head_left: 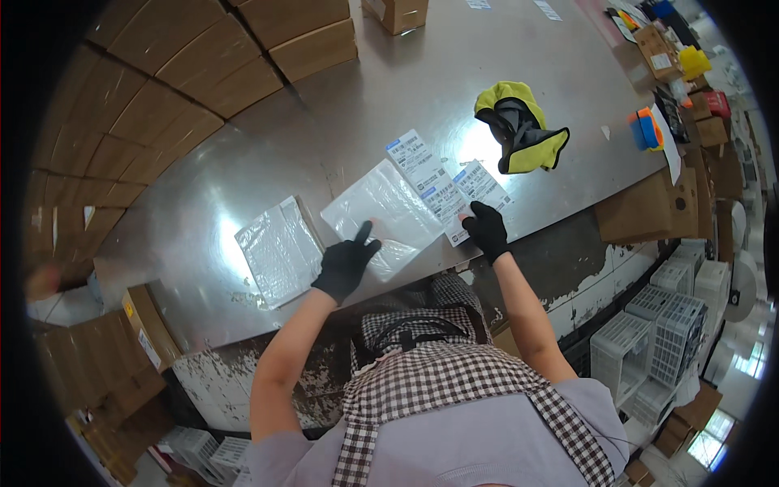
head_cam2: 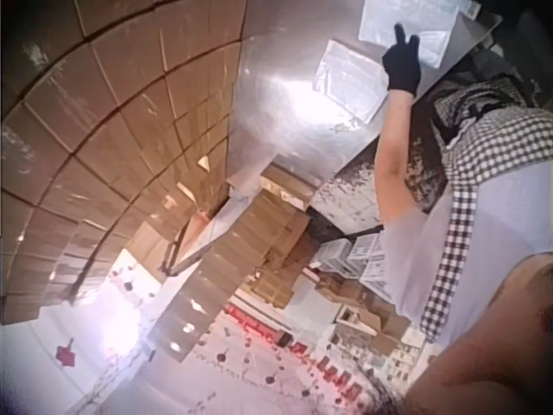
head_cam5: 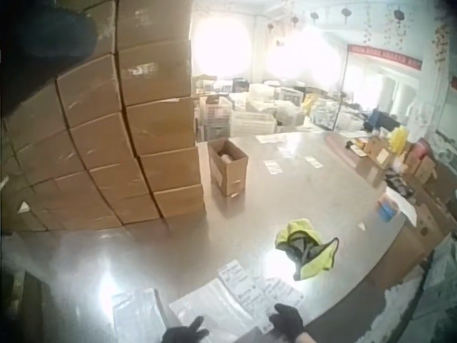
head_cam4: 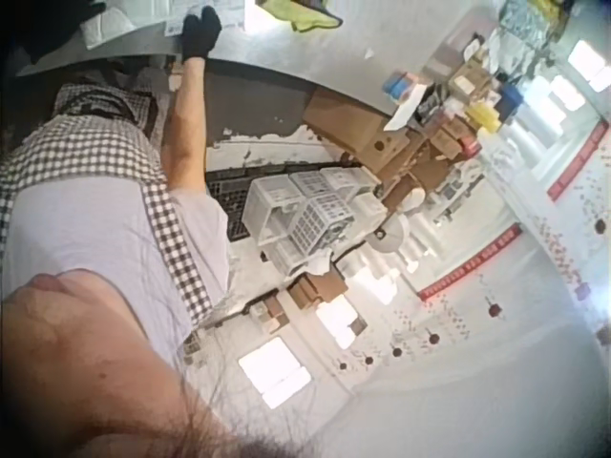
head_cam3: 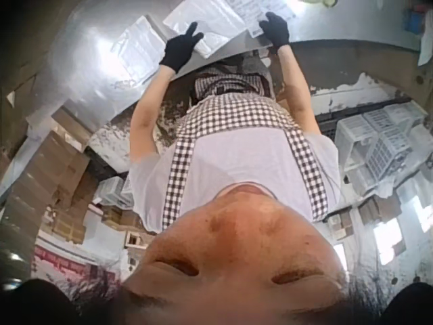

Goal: The person picks up cylindrical items from a white basket, places them on a metal table, and affixes printed labels to them. They then place the labeled items into a small cardboard box and seal it. The person also handles bubble-wrapped packages, attaching labels and moving them between baskets and the table.

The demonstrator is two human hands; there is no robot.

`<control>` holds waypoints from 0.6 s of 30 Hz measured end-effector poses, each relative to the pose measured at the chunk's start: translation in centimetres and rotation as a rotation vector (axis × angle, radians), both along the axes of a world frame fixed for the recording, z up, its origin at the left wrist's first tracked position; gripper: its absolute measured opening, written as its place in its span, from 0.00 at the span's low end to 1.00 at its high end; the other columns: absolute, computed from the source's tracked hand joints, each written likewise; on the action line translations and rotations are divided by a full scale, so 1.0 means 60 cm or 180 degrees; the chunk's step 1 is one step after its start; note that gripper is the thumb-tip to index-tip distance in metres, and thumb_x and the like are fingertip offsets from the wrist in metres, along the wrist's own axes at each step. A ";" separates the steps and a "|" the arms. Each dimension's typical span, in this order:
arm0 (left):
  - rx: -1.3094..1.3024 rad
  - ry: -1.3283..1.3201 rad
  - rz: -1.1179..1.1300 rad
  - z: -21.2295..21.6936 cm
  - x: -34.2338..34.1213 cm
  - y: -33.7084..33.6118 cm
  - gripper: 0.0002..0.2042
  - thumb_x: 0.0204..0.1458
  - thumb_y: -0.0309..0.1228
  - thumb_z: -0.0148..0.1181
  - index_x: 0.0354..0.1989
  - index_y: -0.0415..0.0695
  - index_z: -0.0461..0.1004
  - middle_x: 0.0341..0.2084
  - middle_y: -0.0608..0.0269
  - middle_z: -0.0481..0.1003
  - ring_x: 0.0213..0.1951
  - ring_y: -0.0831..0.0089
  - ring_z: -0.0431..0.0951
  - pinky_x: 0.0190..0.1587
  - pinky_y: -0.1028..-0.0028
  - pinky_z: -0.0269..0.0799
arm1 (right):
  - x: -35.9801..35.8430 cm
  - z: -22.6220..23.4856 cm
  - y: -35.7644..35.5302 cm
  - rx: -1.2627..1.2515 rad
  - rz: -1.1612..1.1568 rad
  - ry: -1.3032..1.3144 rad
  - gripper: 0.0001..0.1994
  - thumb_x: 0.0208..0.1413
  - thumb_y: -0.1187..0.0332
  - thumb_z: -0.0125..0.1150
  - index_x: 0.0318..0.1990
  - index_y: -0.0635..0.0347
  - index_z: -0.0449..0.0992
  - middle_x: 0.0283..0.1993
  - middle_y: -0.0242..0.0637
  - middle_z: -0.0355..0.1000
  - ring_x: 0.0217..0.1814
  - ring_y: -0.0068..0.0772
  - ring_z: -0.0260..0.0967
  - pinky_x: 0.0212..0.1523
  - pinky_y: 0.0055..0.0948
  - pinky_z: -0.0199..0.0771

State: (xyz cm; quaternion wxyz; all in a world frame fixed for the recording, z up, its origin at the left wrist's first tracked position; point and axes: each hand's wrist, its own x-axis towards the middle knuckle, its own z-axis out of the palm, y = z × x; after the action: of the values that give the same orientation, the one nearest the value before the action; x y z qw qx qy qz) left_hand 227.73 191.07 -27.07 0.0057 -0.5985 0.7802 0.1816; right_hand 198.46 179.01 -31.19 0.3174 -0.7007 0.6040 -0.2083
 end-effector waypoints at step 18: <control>0.1279 0.6214 0.3353 0.121 -0.207 -0.009 0.18 0.51 0.31 0.52 0.45 0.28 0.68 0.36 0.54 0.74 0.38 0.68 0.76 0.39 0.73 0.73 | -0.020 0.177 0.057 0.1664 0.1266 -0.2358 0.24 0.46 0.76 0.61 0.54 0.58 0.66 0.35 0.34 0.73 0.36 0.22 0.68 0.39 0.23 0.69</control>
State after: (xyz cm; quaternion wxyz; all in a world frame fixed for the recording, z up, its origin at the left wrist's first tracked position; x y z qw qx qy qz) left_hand 215.30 190.55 -19.83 -0.5880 -0.4433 0.0576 0.6741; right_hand 197.26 182.44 -20.56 0.7095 -0.5783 0.3372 -0.2203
